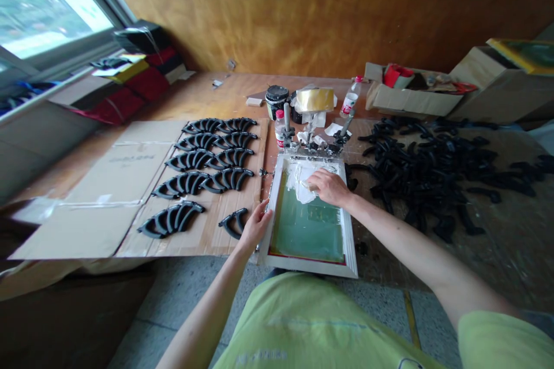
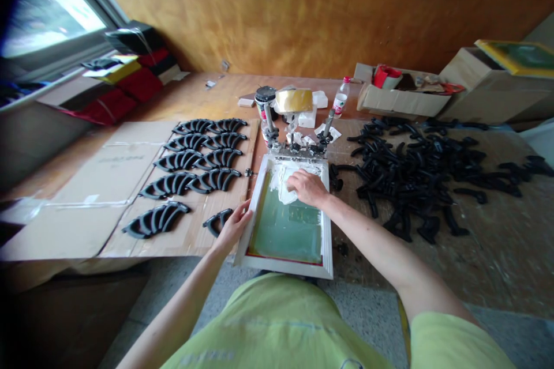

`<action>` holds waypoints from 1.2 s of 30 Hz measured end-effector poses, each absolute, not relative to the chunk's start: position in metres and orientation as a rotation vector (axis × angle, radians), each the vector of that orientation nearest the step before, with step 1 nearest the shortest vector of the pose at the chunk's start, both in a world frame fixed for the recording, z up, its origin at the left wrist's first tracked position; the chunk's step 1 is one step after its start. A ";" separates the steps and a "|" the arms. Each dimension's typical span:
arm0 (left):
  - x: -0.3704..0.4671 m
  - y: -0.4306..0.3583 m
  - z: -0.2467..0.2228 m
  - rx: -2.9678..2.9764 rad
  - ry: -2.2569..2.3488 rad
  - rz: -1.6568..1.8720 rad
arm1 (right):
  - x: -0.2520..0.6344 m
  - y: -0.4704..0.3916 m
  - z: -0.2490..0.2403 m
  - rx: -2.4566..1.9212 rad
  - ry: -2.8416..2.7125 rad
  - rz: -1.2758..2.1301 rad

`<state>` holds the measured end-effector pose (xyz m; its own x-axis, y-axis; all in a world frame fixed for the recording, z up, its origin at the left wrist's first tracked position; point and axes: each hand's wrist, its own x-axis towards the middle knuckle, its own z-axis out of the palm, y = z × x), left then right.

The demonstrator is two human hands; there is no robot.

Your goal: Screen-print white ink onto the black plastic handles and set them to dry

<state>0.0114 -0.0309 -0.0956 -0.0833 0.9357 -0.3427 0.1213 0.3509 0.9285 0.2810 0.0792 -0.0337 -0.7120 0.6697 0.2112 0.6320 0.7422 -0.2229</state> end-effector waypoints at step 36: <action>0.059 -0.059 -0.067 0.366 1.282 0.898 | 0.271 -0.005 -0.068 -1.034 -2.494 0.425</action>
